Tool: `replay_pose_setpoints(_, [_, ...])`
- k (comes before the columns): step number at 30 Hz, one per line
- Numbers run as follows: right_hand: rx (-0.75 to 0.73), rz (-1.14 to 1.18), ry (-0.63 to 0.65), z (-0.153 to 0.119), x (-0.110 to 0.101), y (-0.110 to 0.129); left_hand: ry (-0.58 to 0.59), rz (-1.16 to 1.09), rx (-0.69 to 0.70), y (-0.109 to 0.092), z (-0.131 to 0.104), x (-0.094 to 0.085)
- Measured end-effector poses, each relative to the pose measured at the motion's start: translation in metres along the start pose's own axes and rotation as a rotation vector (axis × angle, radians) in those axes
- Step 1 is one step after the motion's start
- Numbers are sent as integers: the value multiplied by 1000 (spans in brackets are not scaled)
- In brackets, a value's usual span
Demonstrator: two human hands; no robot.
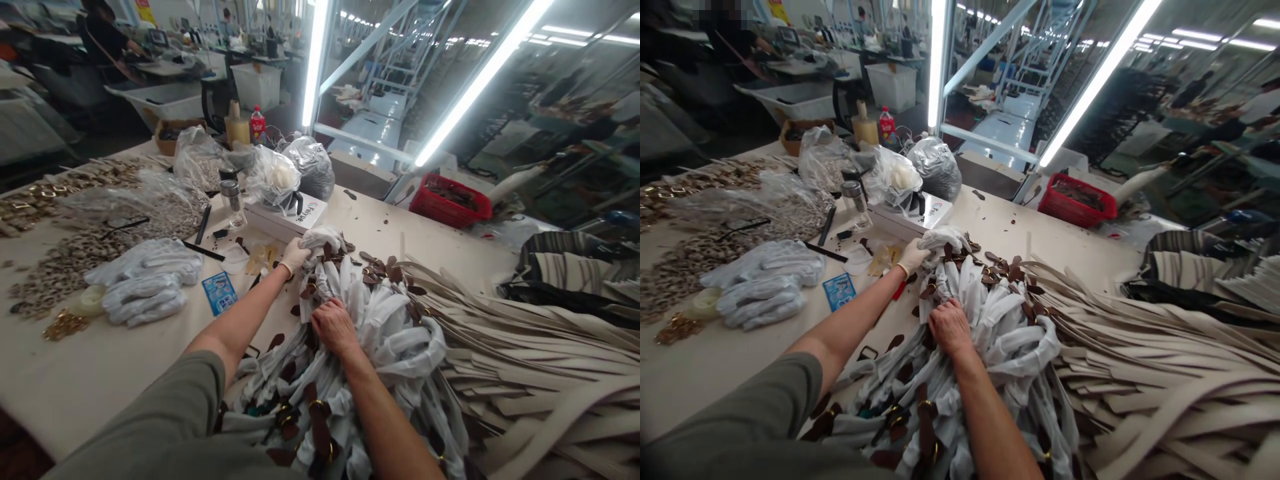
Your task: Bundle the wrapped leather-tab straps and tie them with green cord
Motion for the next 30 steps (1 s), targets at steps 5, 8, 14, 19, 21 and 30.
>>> replay_pose_setpoints(5, [-12, 45, -151, 0, 0, -3, 50, -306, -20, -43, -17, -21])
replay_pose_setpoints(8, [21, 205, -438, -1, -15, -8, 81, -467, -5, -71, -27, -39])
replay_pose_setpoints(14, [247, 670, -840, 16, -87, -13, 62, -629, 261, -157, -39, -96])
replay_pose_setpoints(19, [317, 1472, -391, 64, -159, 27, 321, -568, 460, -250, -101, -134])
replay_pose_setpoints(21, [301, 1466, -348, 68, -192, 49, 403, -509, 437, -267, -141, -144])
replay_pose_setpoints(30, [566, 674, -727, -90, -279, 114, 986, -688, -315, -195, -332, -135])
Point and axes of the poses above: each hand's wrist, its own z-axis towards the middle knuckle, its own x-axis out of the palm, y = z × x, the point moved 4 cm from there along z, towards the middle knuckle, and after that the axes turned 14 degrees about -y, right-handed, at the moved point
